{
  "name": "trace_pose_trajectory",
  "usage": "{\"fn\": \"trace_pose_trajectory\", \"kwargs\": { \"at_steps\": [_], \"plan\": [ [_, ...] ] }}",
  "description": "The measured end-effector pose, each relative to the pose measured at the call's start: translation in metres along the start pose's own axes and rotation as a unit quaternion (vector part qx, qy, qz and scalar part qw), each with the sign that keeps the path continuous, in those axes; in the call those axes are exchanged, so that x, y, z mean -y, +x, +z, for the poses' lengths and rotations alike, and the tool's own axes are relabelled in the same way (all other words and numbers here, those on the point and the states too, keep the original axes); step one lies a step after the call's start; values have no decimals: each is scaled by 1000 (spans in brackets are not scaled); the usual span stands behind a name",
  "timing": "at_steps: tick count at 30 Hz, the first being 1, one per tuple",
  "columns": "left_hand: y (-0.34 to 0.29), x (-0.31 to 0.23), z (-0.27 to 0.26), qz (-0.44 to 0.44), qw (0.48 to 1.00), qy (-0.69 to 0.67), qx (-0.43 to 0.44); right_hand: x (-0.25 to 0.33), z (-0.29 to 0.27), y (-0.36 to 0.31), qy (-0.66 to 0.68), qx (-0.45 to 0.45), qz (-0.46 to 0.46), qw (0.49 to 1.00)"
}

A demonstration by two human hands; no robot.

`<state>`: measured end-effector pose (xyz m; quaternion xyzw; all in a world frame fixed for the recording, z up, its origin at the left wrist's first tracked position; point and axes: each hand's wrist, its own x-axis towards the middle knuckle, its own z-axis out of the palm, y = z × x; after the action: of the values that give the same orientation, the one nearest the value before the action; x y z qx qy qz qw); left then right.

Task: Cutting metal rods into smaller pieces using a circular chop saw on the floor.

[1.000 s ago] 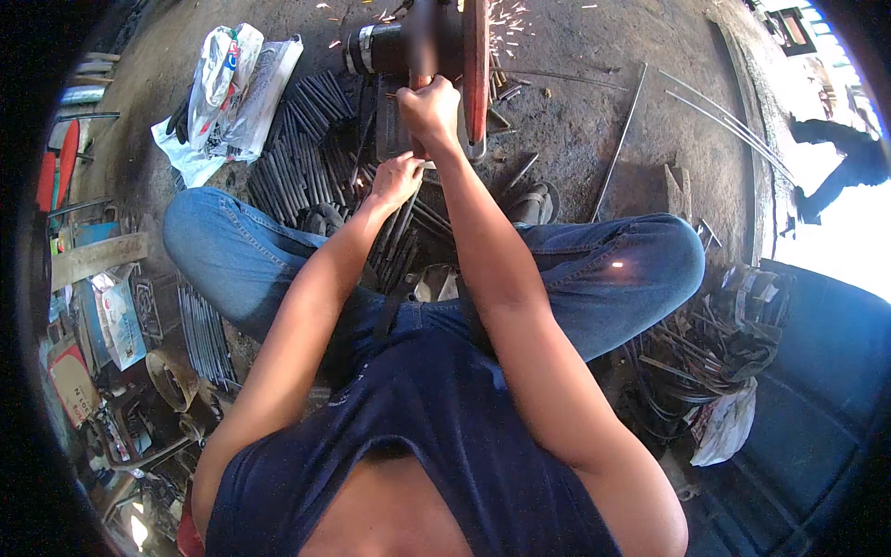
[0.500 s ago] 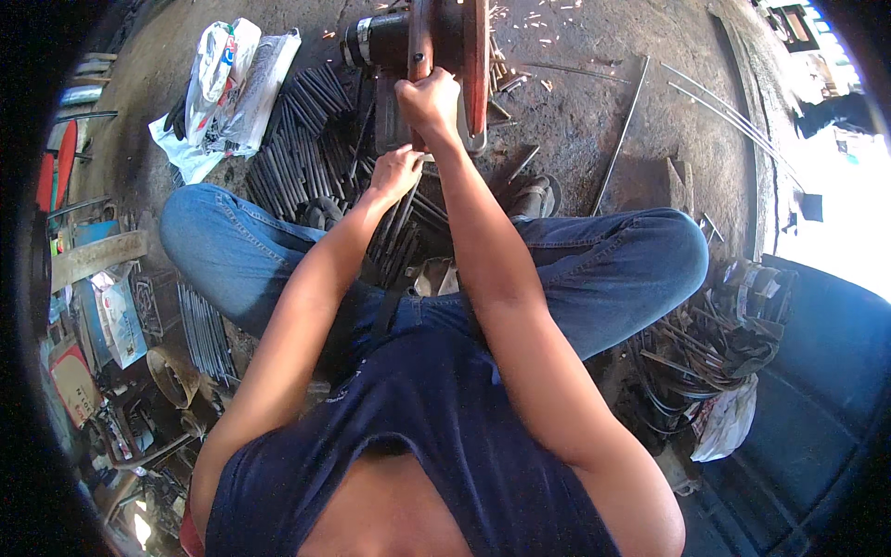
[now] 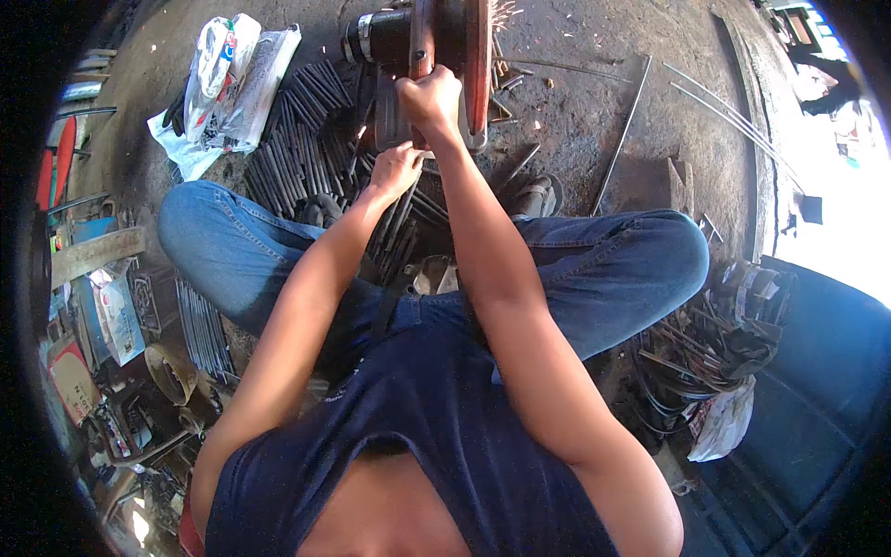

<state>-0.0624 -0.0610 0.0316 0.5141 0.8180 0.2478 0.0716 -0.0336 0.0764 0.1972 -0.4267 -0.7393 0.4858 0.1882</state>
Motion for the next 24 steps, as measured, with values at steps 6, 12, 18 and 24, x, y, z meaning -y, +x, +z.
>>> {"fn": "trace_pose_trajectory", "kwargs": {
  "at_steps": [6,12,18,24],
  "plan": [
    [0,0,1,-5,1000,3,4,-6,4,3,-9,-31,-8,999],
    [1,3,2,-1,1000,13,16,-12,9,7,-12,-44,-19,999],
    [0,1,1,27,999,20,4,-13,9,6,-1,-43,-25,999],
    [3,1,1,-8,1000,-9,10,-8,6,2,0,-54,-30,998]
  ]
}}
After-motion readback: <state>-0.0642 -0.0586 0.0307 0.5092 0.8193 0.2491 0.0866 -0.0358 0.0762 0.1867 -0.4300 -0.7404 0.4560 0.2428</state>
